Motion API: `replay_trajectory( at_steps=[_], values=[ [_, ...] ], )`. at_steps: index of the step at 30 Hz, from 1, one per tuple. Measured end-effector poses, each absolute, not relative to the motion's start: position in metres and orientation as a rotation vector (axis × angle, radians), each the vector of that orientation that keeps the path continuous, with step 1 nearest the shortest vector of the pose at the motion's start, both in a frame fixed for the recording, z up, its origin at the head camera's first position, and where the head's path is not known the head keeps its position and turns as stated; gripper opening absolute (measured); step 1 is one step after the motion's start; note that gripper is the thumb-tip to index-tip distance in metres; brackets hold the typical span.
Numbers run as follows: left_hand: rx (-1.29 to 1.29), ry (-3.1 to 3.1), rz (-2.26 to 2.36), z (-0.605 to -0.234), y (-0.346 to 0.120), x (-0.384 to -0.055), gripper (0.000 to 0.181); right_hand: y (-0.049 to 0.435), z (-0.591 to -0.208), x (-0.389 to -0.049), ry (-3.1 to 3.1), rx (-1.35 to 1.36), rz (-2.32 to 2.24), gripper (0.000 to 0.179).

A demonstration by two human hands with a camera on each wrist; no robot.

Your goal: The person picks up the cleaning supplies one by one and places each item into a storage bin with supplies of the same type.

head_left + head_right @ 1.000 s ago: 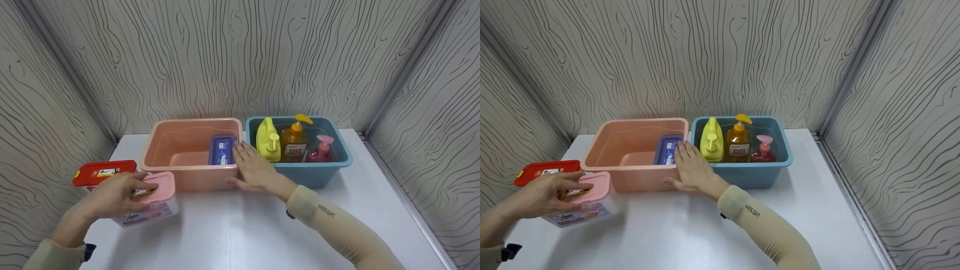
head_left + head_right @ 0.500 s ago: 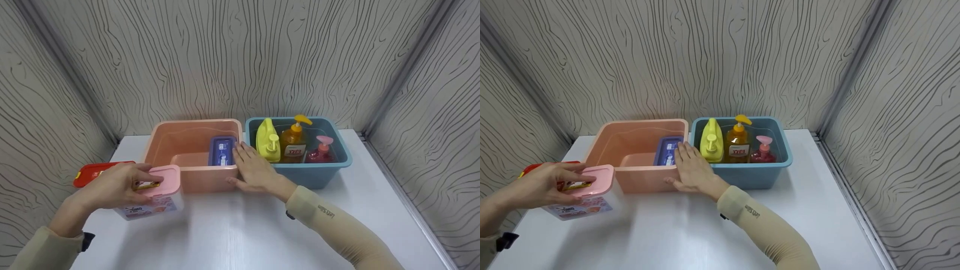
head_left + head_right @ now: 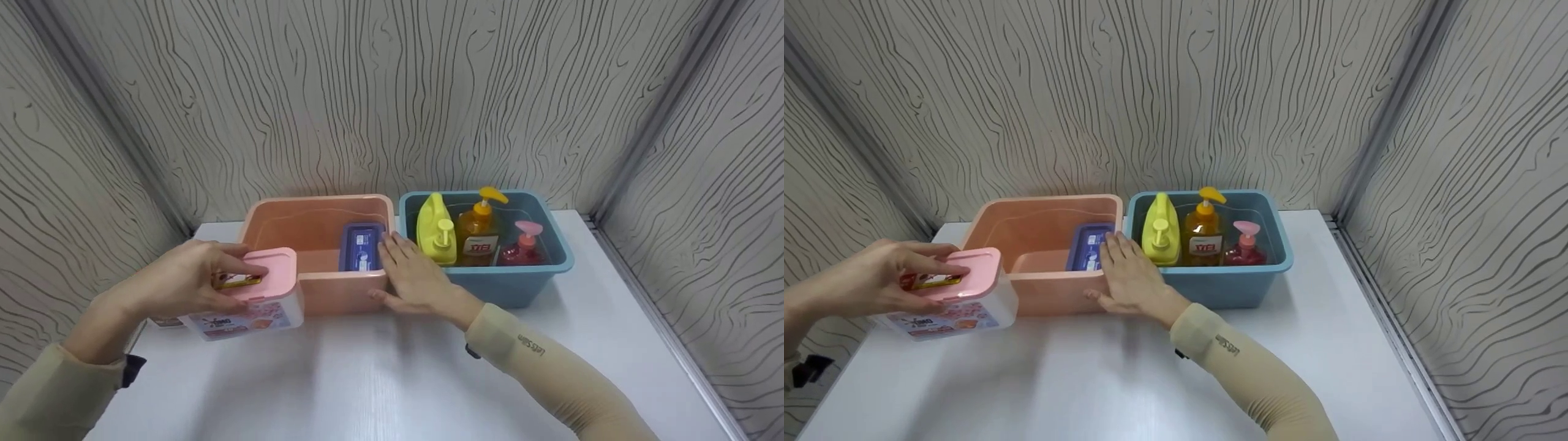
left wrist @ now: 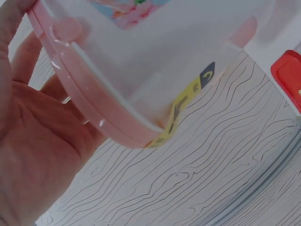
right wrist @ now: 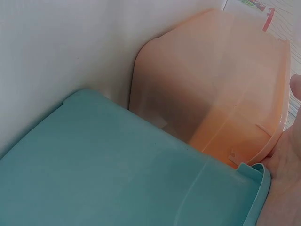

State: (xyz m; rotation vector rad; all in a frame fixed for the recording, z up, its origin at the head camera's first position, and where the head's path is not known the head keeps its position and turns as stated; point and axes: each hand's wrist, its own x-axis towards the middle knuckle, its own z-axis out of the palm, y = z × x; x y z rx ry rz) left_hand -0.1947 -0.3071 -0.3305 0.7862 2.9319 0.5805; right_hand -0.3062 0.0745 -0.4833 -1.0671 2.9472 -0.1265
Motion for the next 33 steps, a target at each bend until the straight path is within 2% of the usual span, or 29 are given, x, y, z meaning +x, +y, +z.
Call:
replay_trajectory(
  at_steps=[7, 23, 33],
  values=[
    [0.909, 2.943, 0.563, -0.314, -0.303, -0.208, 0.052, 0.075, -0.481, -0.305, 2.943, -1.067, -0.146, 0.104],
    [0.646, 2.939, 0.600, -0.282, -0.289, -0.240, 0.054, 0.074, -0.482, -0.305, 2.947, -1.055, -0.111, 0.104],
    [0.682, 2.930, 0.572, -0.283, -0.279, -0.266, 0.055, 0.076, -0.484, -0.306, 2.957, -1.096, -0.121, 0.106]
  ],
)
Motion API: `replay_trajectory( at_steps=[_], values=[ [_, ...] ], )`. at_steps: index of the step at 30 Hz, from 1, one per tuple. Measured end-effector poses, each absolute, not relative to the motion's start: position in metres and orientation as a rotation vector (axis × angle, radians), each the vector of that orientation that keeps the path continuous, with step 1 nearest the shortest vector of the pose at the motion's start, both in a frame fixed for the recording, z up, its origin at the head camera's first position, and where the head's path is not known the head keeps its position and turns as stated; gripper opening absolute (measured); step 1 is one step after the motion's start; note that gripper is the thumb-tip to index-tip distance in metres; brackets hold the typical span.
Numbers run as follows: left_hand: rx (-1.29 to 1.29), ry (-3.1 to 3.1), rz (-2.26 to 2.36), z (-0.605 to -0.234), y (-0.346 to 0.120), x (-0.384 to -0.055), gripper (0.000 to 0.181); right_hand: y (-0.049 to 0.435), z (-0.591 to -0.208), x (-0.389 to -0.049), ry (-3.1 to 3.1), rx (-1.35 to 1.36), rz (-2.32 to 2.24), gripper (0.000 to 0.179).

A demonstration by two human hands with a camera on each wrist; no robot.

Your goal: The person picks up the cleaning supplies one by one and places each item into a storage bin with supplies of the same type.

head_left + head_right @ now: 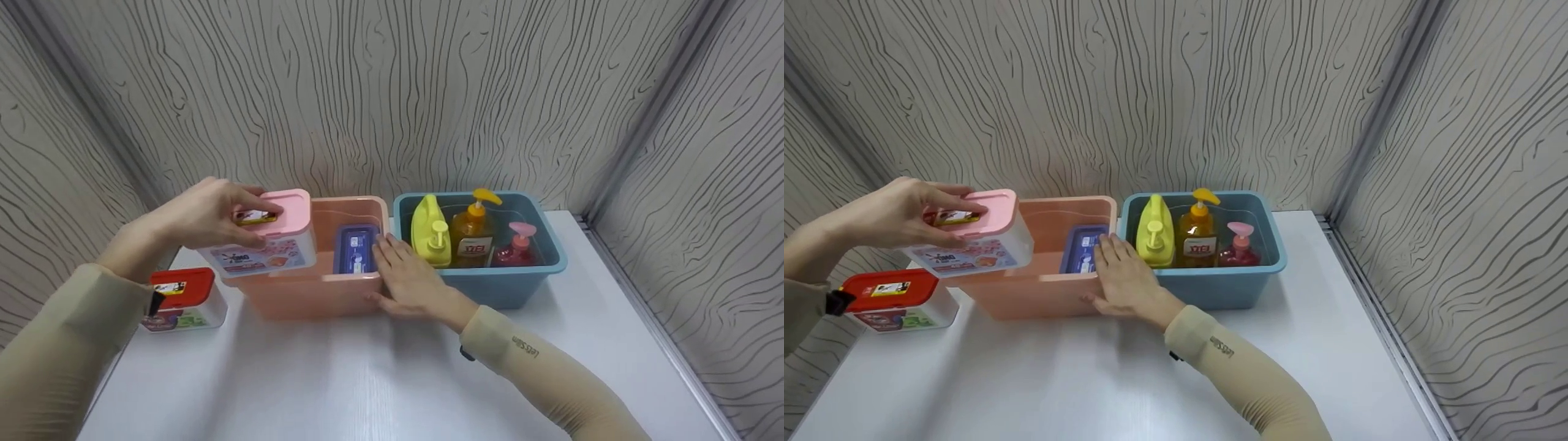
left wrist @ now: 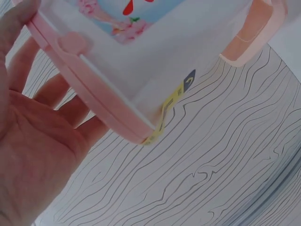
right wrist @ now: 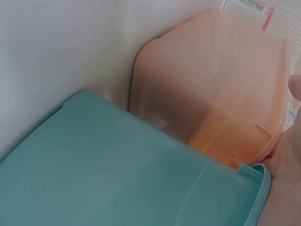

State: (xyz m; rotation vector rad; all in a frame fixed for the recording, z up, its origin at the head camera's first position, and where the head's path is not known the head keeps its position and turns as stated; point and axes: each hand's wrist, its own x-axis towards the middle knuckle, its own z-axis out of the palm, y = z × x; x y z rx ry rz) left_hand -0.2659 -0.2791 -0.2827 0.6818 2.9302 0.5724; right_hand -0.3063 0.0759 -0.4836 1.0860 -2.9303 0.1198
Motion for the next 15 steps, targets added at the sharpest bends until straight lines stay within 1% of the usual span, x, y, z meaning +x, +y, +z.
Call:
replay_trajectory(
  at_steps=[4, 15],
  values=[
    [0.715, 2.928, 0.559, -0.284, -0.273, -0.276, 0.054, 0.076, -0.483, -0.305, -2.925, 1.080, 0.131, 0.106],
    [0.665, 2.893, 0.557, -0.300, -0.259, -0.300, 0.055, 0.075, -0.484, -0.304, -2.956, 1.061, 0.144, 0.106]
  ],
)
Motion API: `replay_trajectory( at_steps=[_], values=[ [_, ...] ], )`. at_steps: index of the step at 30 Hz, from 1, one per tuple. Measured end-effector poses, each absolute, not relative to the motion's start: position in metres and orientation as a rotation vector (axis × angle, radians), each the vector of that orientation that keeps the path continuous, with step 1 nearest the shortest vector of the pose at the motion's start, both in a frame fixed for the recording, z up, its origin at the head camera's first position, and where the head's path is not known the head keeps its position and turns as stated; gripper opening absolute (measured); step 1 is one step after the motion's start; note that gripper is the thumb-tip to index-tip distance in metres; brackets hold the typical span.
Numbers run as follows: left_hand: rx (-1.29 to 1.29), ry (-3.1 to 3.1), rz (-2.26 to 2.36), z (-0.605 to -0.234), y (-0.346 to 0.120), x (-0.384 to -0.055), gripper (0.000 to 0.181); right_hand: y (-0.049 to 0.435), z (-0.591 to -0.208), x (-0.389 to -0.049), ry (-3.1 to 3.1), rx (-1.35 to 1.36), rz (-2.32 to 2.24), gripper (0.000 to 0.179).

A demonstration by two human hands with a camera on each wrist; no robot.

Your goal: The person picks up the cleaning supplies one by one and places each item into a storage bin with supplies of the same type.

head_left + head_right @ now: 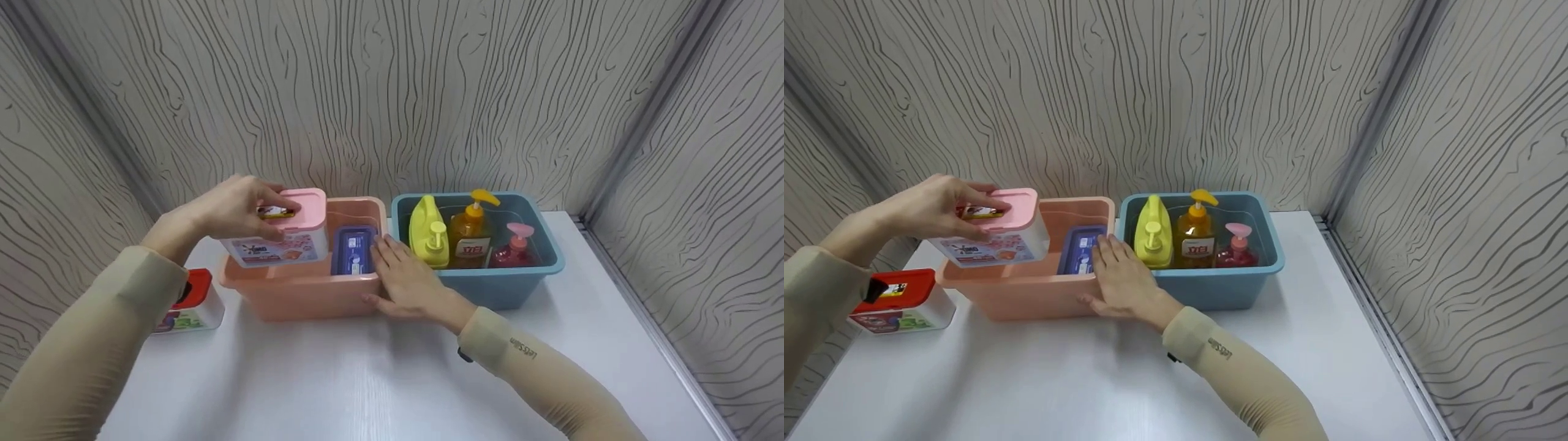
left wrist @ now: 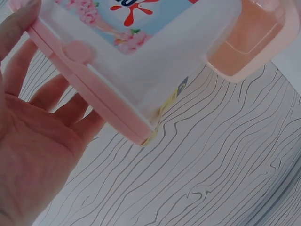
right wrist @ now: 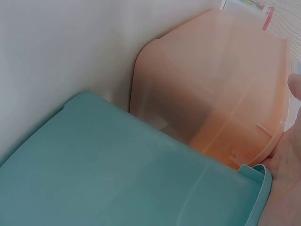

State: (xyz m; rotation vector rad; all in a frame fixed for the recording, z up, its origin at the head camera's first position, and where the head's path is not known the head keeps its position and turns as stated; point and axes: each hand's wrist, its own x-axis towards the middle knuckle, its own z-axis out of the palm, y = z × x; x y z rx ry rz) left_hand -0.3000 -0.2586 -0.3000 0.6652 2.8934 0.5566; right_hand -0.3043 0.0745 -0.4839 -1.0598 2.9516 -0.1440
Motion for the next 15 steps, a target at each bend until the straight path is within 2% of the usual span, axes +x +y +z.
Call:
replay_trajectory(
  at_steps=[15],
  values=[
    [0.557, 2.883, 0.584, -0.330, -0.253, -0.331, 0.057, 0.074, -0.483, -0.305, 2.937, -1.040, -0.135, 0.109]
  ],
)
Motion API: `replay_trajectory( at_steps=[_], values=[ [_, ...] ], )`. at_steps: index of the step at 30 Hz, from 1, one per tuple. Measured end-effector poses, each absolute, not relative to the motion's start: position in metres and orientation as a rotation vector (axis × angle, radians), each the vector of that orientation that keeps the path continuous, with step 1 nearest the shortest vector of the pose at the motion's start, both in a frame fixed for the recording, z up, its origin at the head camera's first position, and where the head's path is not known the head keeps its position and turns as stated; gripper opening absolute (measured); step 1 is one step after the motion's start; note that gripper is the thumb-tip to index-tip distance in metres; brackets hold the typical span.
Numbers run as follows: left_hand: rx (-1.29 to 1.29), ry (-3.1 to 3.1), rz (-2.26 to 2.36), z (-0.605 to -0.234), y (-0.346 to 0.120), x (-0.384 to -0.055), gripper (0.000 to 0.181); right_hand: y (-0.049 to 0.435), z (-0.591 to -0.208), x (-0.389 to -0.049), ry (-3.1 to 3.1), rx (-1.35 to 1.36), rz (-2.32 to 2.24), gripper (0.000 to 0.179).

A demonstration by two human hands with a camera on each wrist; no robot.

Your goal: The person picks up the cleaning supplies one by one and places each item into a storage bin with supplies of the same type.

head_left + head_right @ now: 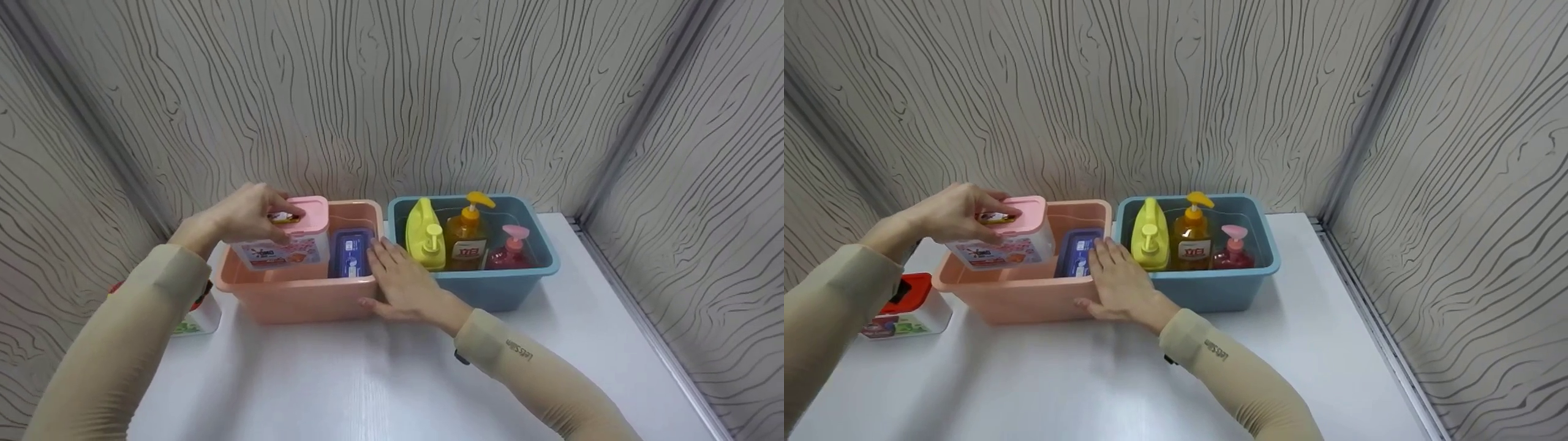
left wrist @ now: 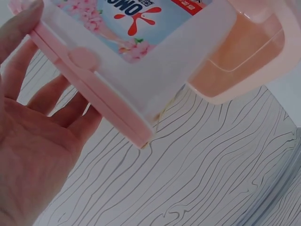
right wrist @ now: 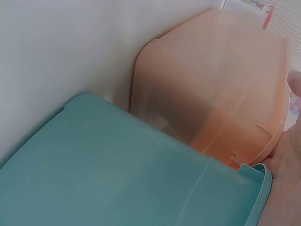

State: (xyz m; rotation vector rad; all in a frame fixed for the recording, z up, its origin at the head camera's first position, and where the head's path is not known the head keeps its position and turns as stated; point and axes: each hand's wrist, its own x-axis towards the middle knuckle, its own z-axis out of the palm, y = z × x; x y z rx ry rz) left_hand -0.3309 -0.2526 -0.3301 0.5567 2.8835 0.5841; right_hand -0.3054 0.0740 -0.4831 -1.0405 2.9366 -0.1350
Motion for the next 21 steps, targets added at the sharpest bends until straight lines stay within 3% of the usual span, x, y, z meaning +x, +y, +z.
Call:
replay_trajectory(
  at_steps=[21],
  values=[
    [0.431, 2.891, 0.692, -0.360, -0.258, -0.355, 0.057, 0.073, -0.484, -0.304, 2.949, -1.022, -0.097, 0.108]
  ],
)
